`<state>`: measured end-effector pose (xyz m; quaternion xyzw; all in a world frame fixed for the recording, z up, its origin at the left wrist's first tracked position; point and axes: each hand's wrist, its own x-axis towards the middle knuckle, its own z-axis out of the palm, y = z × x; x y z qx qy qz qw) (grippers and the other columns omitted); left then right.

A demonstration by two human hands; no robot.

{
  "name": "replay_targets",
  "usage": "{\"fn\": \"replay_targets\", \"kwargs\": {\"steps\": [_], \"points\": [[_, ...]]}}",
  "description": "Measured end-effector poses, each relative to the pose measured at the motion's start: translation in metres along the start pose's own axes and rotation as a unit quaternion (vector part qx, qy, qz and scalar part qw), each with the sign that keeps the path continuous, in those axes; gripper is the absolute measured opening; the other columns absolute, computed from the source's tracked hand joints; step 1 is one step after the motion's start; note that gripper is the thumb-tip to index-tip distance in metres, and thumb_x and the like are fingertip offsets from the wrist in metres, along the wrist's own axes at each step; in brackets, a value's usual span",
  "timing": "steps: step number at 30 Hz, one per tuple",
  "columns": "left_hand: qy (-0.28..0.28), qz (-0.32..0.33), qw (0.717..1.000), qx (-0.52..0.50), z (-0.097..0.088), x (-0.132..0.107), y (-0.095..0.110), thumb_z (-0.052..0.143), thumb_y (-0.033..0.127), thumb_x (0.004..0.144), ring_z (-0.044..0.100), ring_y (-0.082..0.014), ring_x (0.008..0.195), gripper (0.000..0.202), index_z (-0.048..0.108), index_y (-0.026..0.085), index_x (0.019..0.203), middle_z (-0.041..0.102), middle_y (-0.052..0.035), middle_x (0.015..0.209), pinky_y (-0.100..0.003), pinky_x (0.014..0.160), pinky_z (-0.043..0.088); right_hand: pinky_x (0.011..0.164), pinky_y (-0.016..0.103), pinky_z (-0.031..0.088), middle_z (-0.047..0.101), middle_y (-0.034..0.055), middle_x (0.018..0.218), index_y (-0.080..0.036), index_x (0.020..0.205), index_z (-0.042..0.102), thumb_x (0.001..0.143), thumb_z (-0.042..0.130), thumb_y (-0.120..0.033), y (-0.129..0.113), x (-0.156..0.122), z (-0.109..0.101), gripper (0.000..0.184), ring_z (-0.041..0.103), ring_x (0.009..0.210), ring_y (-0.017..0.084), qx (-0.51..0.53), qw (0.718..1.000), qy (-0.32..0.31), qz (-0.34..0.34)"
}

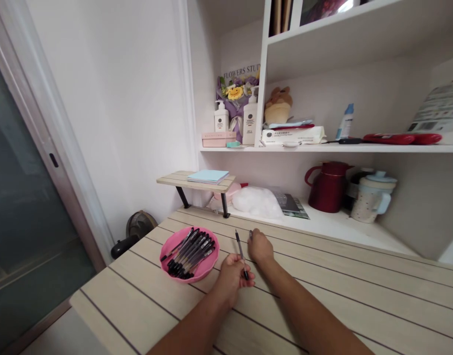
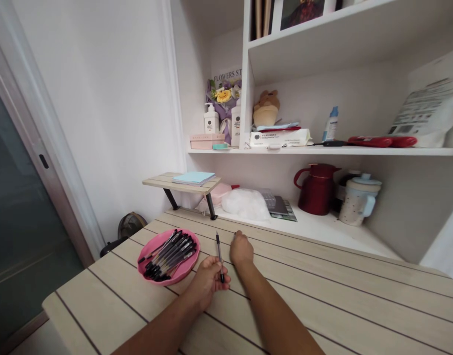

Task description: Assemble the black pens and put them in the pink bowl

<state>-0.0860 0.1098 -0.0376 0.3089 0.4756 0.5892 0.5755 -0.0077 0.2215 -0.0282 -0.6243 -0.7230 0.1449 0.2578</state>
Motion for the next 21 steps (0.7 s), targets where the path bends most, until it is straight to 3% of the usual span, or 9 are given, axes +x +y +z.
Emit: {"fn": "replay_targets", "kwargs": {"steps": [6,12,16,21], "points": [[-0.024,-0.015,0.999,0.028,-0.001,-0.001,0.002,0.054,0.031,0.064,0.054,-0.0094,0.047,0.028,0.042,0.019,0.086,0.054,0.0039,0.062,-0.021,0.046,0.042,0.071,0.032,0.039,0.064,0.0176,0.09,-0.013,0.087,0.058,0.076,0.046,-0.013,0.02,-0.014,-0.01,0.016,0.06,0.086,0.025,0.044,0.999,-0.009,-0.006],[-0.071,-0.028,0.994,0.074,0.001,-0.007,0.004,0.054,0.031,0.061,0.053,-0.0096,0.042,0.028,0.043,0.018,0.083,0.057,0.0026,0.059,-0.017,0.038,0.035,0.064,0.029,0.04,0.064,0.0059,0.064,-0.019,0.06,0.06,0.067,0.056,-0.026,0.055,-0.046,-0.037,0.011,0.059,0.068,0.021,0.182,0.983,-0.011,-0.003],[-0.121,-0.042,0.985,0.119,0.006,-0.015,0.004,0.055,0.026,0.059,0.054,-0.0115,0.04,0.026,0.044,0.018,0.081,0.058,0.0021,0.056,-0.017,0.035,0.033,0.045,0.028,0.037,0.056,0.0012,0.047,-0.019,0.063,0.06,0.069,0.056,-0.039,0.069,-0.062,-0.053,0.022,0.049,0.044,0.015,0.324,0.945,-0.008,0.034],[-0.193,-0.049,0.963,0.182,0.011,-0.025,0.006,0.049,0.022,0.059,0.054,-0.0121,0.04,0.024,0.042,0.018,0.082,0.058,0.0025,0.056,-0.017,0.034,0.035,0.042,0.025,0.038,0.063,0.0065,0.073,-0.018,0.08,0.06,0.066,0.061,-0.046,0.071,-0.067,-0.076,0.031,0.049,0.048,0.011,0.474,0.88,0.007,0.046]]}}
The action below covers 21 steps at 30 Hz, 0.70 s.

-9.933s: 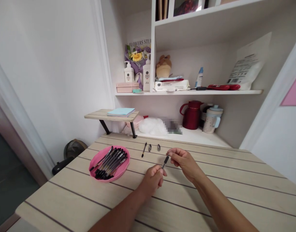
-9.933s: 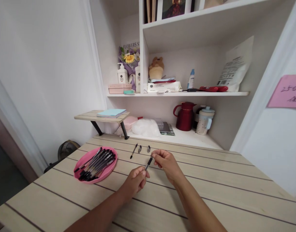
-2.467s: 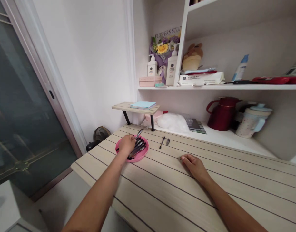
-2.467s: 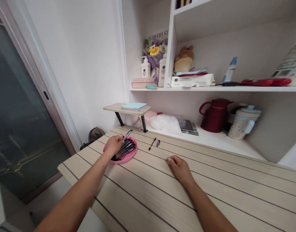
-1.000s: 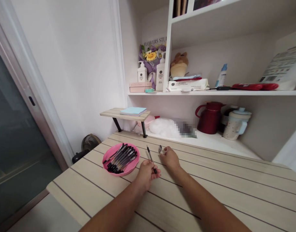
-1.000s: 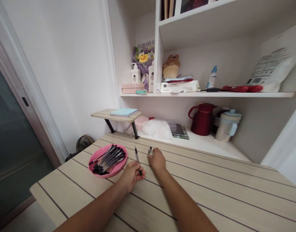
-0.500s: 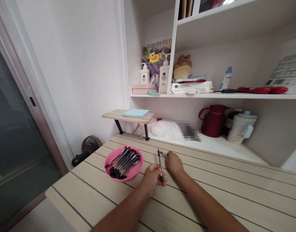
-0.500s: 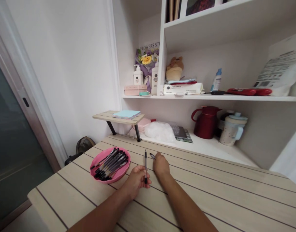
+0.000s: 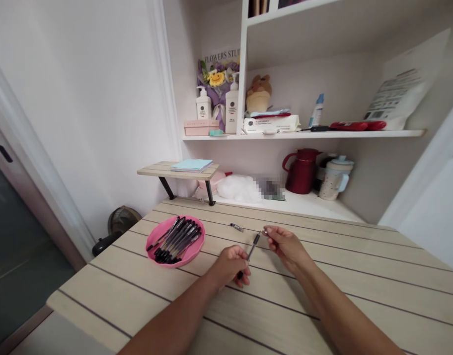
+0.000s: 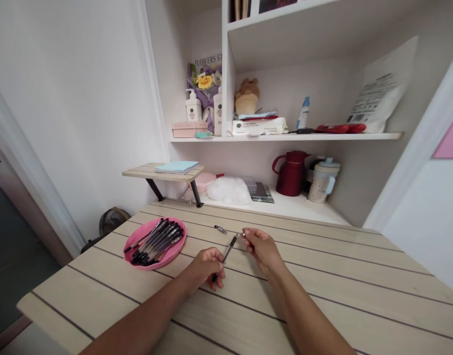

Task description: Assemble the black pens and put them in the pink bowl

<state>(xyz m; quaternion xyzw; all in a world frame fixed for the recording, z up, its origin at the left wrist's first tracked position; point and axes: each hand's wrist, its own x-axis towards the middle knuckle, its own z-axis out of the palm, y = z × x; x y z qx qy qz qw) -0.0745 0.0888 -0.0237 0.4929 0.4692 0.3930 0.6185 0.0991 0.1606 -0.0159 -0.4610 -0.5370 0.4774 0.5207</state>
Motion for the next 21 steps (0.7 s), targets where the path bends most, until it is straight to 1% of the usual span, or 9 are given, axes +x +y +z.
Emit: {"fn": "replay_targets", "kwargs": {"steps": [3,5,10,17,21], "points": [[-0.006,-0.003,1.0,0.015,0.002,-0.003,0.002,0.048,0.021,0.059,0.054,-0.0116,0.04,0.024,0.042,0.019,0.082,0.058,0.0029,0.056,-0.017,0.035,0.036,0.041,0.022,0.035,0.063,0.0048,0.073,-0.017,0.081,0.06,0.06,0.07,-0.041,-0.012,0.0,-0.004,0.033,0.046,0.047,0.008,0.097,0.995,0.01,0.008],[-0.007,-0.002,1.0,0.02,0.002,-0.003,0.003,0.049,0.021,0.059,0.055,-0.0115,0.04,0.024,0.042,0.019,0.082,0.058,0.0032,0.056,-0.017,0.035,0.036,0.04,0.021,0.032,0.063,0.0034,0.071,-0.017,0.083,0.06,0.057,0.073,-0.036,-0.017,0.0,-0.003,0.035,0.044,0.046,0.007,0.133,0.991,0.013,0.01],[-0.007,-0.005,1.0,0.023,0.002,-0.003,0.003,0.049,0.021,0.058,0.055,-0.0112,0.041,0.024,0.042,0.019,0.081,0.058,0.0031,0.056,-0.017,0.035,0.036,0.039,0.02,0.029,0.065,0.0041,0.072,-0.016,0.087,0.059,0.059,0.071,-0.033,-0.022,-0.004,0.003,0.036,0.043,0.045,0.006,0.114,0.993,0.006,0.005],[-0.005,0.0,1.0,0.019,0.001,0.0,0.0,0.05,0.022,0.058,0.054,-0.0113,0.039,0.025,0.042,0.019,0.081,0.057,0.0036,0.055,-0.017,0.033,0.035,0.04,0.021,0.029,0.065,0.0042,0.072,-0.015,0.085,0.061,0.058,0.071,-0.035,-0.022,-0.008,0.006,0.035,0.044,0.043,0.006,0.089,0.996,-0.001,0.005],[-0.005,0.003,1.0,0.014,0.001,0.001,-0.001,0.051,0.022,0.058,0.054,-0.0109,0.039,0.025,0.043,0.018,0.082,0.057,0.0038,0.055,-0.017,0.034,0.037,0.039,0.021,0.028,0.064,0.0034,0.07,-0.015,0.085,0.061,0.057,0.072,-0.035,-0.021,-0.009,0.008,0.036,0.044,0.043,0.006,0.086,0.996,0.008,0.002]]}}
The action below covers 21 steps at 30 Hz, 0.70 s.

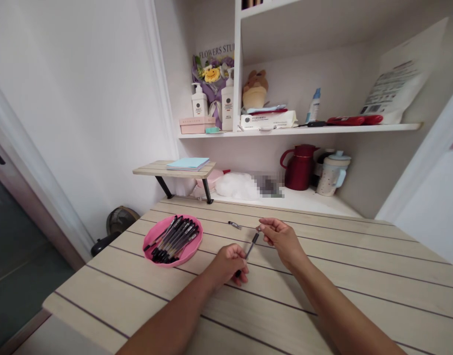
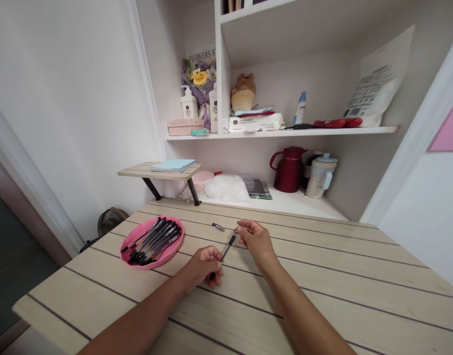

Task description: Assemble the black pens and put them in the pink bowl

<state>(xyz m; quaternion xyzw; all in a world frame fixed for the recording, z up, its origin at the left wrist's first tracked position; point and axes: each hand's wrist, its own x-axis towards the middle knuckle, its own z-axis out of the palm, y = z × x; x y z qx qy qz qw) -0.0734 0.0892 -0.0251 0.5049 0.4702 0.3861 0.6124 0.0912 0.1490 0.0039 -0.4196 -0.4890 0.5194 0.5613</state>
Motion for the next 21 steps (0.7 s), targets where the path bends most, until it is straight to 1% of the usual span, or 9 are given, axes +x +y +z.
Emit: {"fn": "replay_targets", "kwargs": {"steps": [3,7,11,13,15,19,21], "points": [[0.002,0.011,1.0,-0.003,0.001,0.0,0.0,0.052,0.021,0.06,0.056,-0.011,0.041,0.024,0.043,0.018,0.082,0.058,0.0032,0.057,-0.017,0.036,0.038,0.04,0.022,0.03,0.061,0.0012,0.066,-0.016,0.085,0.061,0.056,0.072,-0.036,0.0,-0.002,0.003,0.037,0.043,0.042,0.007,-0.001,1.0,0.013,-0.004],[0.01,0.031,0.999,-0.008,0.002,0.0,-0.001,0.055,0.022,0.061,0.057,-0.011,0.044,0.024,0.043,0.018,0.082,0.058,0.003,0.058,-0.017,0.038,0.04,0.042,0.023,0.032,0.056,-0.0022,0.059,-0.016,0.086,0.06,0.057,0.072,-0.038,-0.001,-0.005,0.005,0.038,0.045,0.043,0.008,-0.011,1.0,0.016,-0.022],[0.026,0.046,0.999,0.003,0.004,0.001,-0.004,0.057,0.022,0.062,0.058,-0.0111,0.047,0.024,0.044,0.017,0.082,0.056,0.0037,0.059,-0.018,0.04,0.04,0.044,0.024,0.035,0.054,-0.003,0.056,-0.016,0.088,0.06,0.058,0.071,-0.041,-0.003,-0.007,0.008,0.04,0.045,0.043,0.009,-0.047,0.997,0.02,-0.058],[0.03,0.052,0.998,0.007,0.004,0.001,-0.005,0.057,0.022,0.063,0.058,-0.0114,0.049,0.024,0.045,0.017,0.082,0.055,0.0035,0.06,-0.018,0.04,0.041,0.045,0.024,0.035,0.055,-0.003,0.056,-0.016,0.089,0.061,0.057,0.072,-0.041,-0.005,-0.007,0.008,0.042,0.046,0.044,0.009,-0.055,0.996,0.02,-0.065],[0.026,0.057,0.998,0.003,0.004,0.0,-0.005,0.057,0.024,0.065,0.059,-0.0117,0.051,0.024,0.045,0.017,0.084,0.057,0.0023,0.062,-0.018,0.041,0.041,0.044,0.024,0.033,0.057,-0.0016,0.061,-0.017,0.09,0.062,0.059,0.071,-0.043,-0.007,-0.007,0.006,0.042,0.046,0.045,0.009,-0.042,0.998,0.006,-0.048],[0.021,0.063,0.998,-0.003,0.004,0.0,-0.004,0.057,0.027,0.067,0.06,-0.012,0.052,0.024,0.045,0.016,0.085,0.059,0.0004,0.064,-0.018,0.043,0.041,0.042,0.023,0.028,0.062,0.0044,0.078,-0.016,0.089,0.066,0.067,0.062,-0.049,-0.011,-0.007,0.001,0.04,0.046,0.047,0.008,0.012,0.999,-0.043,0.0],[0.017,0.065,0.998,-0.005,0.004,0.0,-0.004,0.058,0.027,0.066,0.06,-0.0121,0.052,0.024,0.045,0.016,0.085,0.058,0.0006,0.064,-0.018,0.044,0.041,0.042,0.023,0.027,0.062,0.0052,0.078,-0.016,0.089,0.067,0.066,0.064,-0.047,-0.012,-0.007,-0.001,0.039,0.045,0.047,0.008,0.021,0.997,-0.076,0.008]]}}
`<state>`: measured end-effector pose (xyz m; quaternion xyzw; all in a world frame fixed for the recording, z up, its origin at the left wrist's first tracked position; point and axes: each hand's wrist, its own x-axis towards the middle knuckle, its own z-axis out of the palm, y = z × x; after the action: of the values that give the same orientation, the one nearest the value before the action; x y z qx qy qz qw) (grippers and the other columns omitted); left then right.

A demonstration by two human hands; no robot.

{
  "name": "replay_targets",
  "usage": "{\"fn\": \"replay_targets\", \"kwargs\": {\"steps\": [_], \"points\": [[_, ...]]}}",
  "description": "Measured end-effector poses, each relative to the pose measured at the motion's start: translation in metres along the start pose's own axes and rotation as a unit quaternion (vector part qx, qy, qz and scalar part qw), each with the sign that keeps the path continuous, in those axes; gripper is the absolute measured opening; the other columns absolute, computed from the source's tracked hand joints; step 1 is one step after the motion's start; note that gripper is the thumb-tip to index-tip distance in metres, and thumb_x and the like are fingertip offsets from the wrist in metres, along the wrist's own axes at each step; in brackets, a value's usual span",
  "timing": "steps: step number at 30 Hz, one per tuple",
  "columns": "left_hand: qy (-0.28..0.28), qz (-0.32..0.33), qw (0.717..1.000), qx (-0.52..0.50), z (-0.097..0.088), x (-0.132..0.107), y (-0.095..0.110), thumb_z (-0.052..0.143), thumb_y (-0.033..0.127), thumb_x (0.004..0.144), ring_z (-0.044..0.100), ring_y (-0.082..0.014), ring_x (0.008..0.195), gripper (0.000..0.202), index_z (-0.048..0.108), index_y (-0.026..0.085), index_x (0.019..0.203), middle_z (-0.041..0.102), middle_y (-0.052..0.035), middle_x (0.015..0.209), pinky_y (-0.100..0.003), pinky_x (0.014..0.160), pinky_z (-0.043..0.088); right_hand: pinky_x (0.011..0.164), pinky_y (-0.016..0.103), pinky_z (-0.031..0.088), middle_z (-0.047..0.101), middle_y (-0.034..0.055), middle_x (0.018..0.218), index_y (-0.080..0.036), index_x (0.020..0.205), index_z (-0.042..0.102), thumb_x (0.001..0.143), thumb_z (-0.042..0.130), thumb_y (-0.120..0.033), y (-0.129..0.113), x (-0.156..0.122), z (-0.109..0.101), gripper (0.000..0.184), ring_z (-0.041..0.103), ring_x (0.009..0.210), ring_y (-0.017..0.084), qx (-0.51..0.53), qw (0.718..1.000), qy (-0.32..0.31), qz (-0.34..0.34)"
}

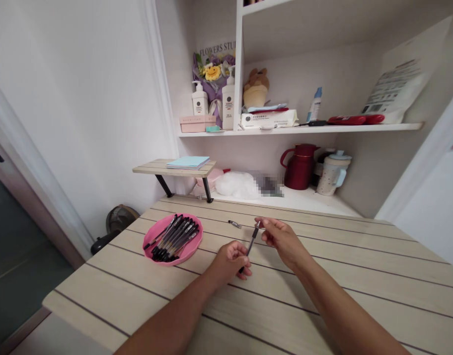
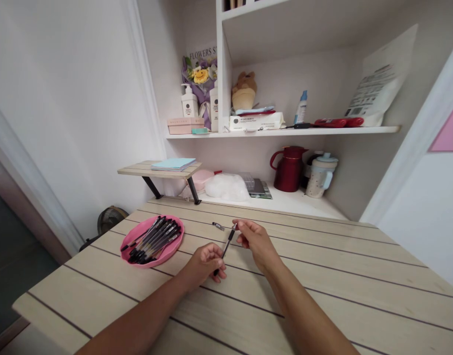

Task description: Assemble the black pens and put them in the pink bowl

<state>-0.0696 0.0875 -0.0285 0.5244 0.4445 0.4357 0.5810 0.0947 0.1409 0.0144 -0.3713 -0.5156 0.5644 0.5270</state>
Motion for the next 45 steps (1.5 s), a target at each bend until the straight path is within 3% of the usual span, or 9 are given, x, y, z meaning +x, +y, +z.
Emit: {"fn": "replay_targets", "kwargs": {"steps": [8,13,18,22,26,31,35,40,45], "points": [[-0.011,0.006,1.0,0.0,0.0001,-0.0001,-0.0011,0.058,0.027,0.066,0.06,-0.0122,0.054,0.024,0.046,0.017,0.084,0.059,0.0003,0.065,-0.018,0.044,0.042,0.042,0.023,0.025,0.048,-0.0034,0.047,-0.016,0.063,0.061,0.058,0.072,-0.042,0.0009,-0.0012,0.0028,0.028,0.039,0.044,0.008,-0.054,0.998,0.016,0.005],[-0.014,0.007,1.0,-0.005,-0.0007,0.0007,-0.0032,0.06,0.03,0.065,0.061,-0.0125,0.054,0.026,0.047,0.017,0.084,0.059,0.0003,0.065,-0.019,0.045,0.042,0.044,0.023,0.028,0.063,0.004,0.079,-0.018,0.083,0.065,0.065,0.066,-0.046,-0.0022,-0.0039,0.0013,0.034,0.049,0.053,0.01,-0.032,0.997,-0.057,0.038],[-0.014,0.01,1.0,-0.005,-0.0003,0.0002,-0.0028,0.06,0.029,0.065,0.061,-0.0124,0.054,0.027,0.046,0.016,0.085,0.059,0.0004,0.065,-0.019,0.046,0.042,0.042,0.022,0.025,0.053,-0.0014,0.055,-0.016,0.071,0.063,0.057,0.073,-0.04,0.0001,-0.0026,0.0008,0.029,0.04,0.046,0.008,-0.045,0.999,-0.024,0.019],[-0.011,0.008,1.0,-0.004,0.0003,-0.0012,0.0001,0.061,0.03,0.065,0.061,-0.013,0.055,0.028,0.047,0.016,0.084,0.059,0.0001,0.065,-0.019,0.046,0.042,0.042,0.022,0.025,0.062,0.0035,0.076,-0.017,0.087,0.065,0.062,0.069,-0.042,-0.0015,-0.0034,0.0006,0.035,0.043,0.049,0.007,-0.012,0.998,-0.06,0.032],[-0.015,0.007,1.0,-0.001,0.0007,-0.0022,0.0021,0.06,0.027,0.064,0.061,-0.0134,0.055,0.026,0.047,0.016,0.084,0.059,-0.0001,0.065,-0.02,0.046,0.042,0.041,0.022,0.023,0.052,-0.0023,0.054,-0.016,0.07,0.063,0.057,0.073,-0.039,-0.0015,-0.0036,0.0005,0.029,0.035,0.044,0.006,-0.022,0.999,-0.023,0.013],[-0.011,0.014,1.0,0.005,0.0005,-0.002,0.0017,0.056,0.023,0.066,0.061,-0.0127,0.055,0.021,0.047,0.016,0.084,0.059,-0.0001,0.065,-0.019,0.046,0.042,0.042,0.022,0.023,0.059,0.0022,0.069,-0.016,0.085,0.063,0.061,0.071,-0.038,-0.0025,-0.0037,0.0006,0.033,0.04,0.048,0.007,0.002,0.998,-0.051,0.025],[-0.017,0.015,1.0,0.006,0.0003,-0.0022,0.0013,0.056,0.023,0.066,0.061,-0.0126,0.055,0.021,0.046,0.016,0.083,0.059,-0.0001,0.065,-0.019,0.047,0.042,0.043,0.022,0.022,0.047,-0.0046,0.051,-0.016,0.068,0.06,0.059,0.073,-0.035,-0.0025,-0.0035,0.0004,0.025,0.033,0.044,0.006,-0.019,0.999,-0.025,0.009],[-0.027,0.017,0.999,0.002,0.0,-0.002,0.001,0.056,0.025,0.067,0.061,-0.0125,0.055,0.021,0.046,0.016,0.084,0.06,-0.0006,0.066,-0.02,0.048,0.042,0.043,0.023,0.023,0.057,-0.0005,0.062,-0.017,0.083,0.063,0.062,0.07,-0.041,-0.0041,-0.0041,0.0004,0.033,0.039,0.047,0.008,-0.013,0.997,-0.066,0.031],[-0.047,0.011,0.999,-0.01,-0.0002,-0.0014,-0.0003,0.057,0.028,0.067,0.061,-0.0132,0.056,0.024,0.045,0.016,0.084,0.06,-0.0007,0.066,-0.021,0.048,0.042,0.042,0.023,0.022,0.045,-0.005,0.048,-0.016,0.067,0.061,0.056,0.074,-0.039,-0.0042,-0.0041,0.0007,0.029,0.032,0.043,0.007,-0.028,0.999,-0.031,0.015]]}}
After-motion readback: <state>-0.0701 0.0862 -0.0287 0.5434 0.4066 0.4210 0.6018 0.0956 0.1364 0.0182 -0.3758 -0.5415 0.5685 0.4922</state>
